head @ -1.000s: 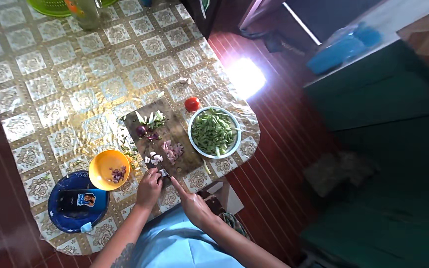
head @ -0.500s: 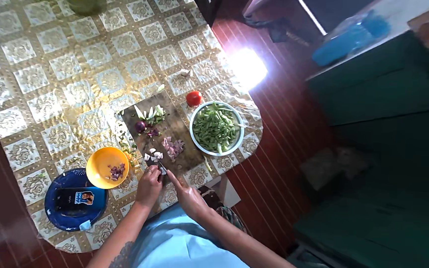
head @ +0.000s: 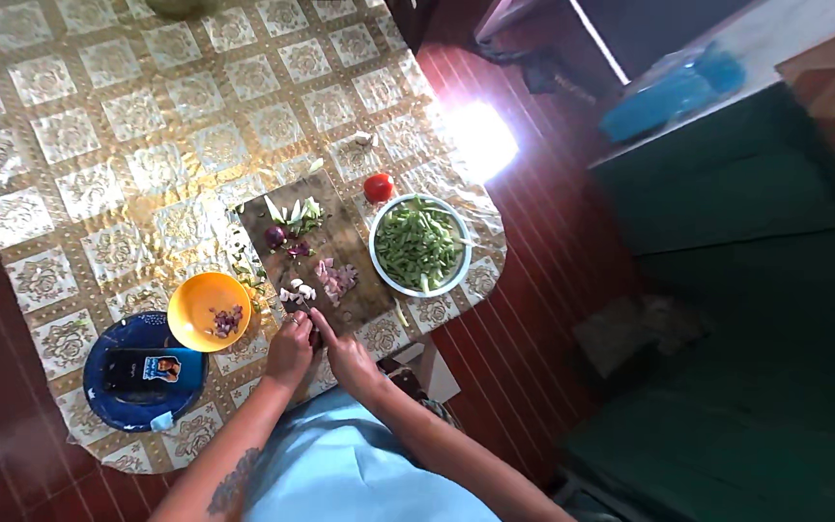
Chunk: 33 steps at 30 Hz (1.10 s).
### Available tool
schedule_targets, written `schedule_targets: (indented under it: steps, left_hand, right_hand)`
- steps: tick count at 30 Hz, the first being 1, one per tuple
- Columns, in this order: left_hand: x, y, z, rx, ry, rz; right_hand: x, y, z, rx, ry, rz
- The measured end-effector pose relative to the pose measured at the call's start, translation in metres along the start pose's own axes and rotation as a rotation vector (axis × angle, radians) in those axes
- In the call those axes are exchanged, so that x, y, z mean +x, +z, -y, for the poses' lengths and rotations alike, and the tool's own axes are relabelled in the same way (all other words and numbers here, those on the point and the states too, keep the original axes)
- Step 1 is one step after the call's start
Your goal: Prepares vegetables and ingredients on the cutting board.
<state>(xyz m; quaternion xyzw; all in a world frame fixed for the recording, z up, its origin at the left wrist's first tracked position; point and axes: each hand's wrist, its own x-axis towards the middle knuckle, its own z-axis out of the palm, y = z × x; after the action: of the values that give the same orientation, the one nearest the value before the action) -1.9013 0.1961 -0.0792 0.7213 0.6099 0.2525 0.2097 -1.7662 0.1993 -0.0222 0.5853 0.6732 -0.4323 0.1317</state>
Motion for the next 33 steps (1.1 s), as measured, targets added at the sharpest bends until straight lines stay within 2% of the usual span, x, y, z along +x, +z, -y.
schedule_targets:
  steps: [4,7,9,11,15,18,21,26,30,33]
  left_hand:
    - [0.002,-0.001,-0.001,-0.007,-0.021,0.009]
    - [-0.002,0.001,-0.003,-0.003,-0.032,0.011]
    - [-0.002,0.003,-0.002,0.005,-0.03,-0.005]
    - [-0.001,0.003,0.0,0.004,-0.028,-0.024]
    - [-0.004,0.006,0.0,0.007,-0.007,-0.033]
    - [-0.003,0.004,0.003,-0.01,-0.02,-0.041]
    - [-0.007,0.006,0.001,-0.016,-0.026,-0.042]
    - [-0.014,0.012,0.003,-0.037,-0.01,-0.056]
    - [-0.014,0.006,0.006,-0.075,-0.016,-0.058]
    - [-0.013,0.003,0.005,-0.083,-0.013,-0.031]
  right_hand:
    - [-0.014,0.0,-0.007,0.014,0.043,0.059]
    - [0.002,-0.002,-0.002,0.002,0.028,0.006]
    - [-0.005,0.006,-0.009,0.016,0.011,-0.036]
    - [-0.016,0.009,-0.012,0.026,0.022,-0.01]
    - [0.008,-0.008,0.005,-0.003,0.017,-0.003]
    - [-0.009,0.009,-0.011,0.028,-0.011,-0.041]
    - [-0.02,0.013,-0.016,0.007,0.041,0.045]
    - [-0.023,0.018,-0.03,0.132,-0.033,-0.079]
    - [-0.027,0.005,-0.028,0.164,-0.051,-0.019]
    - [-0.009,0.001,-0.015,0.103,-0.013,-0.051]
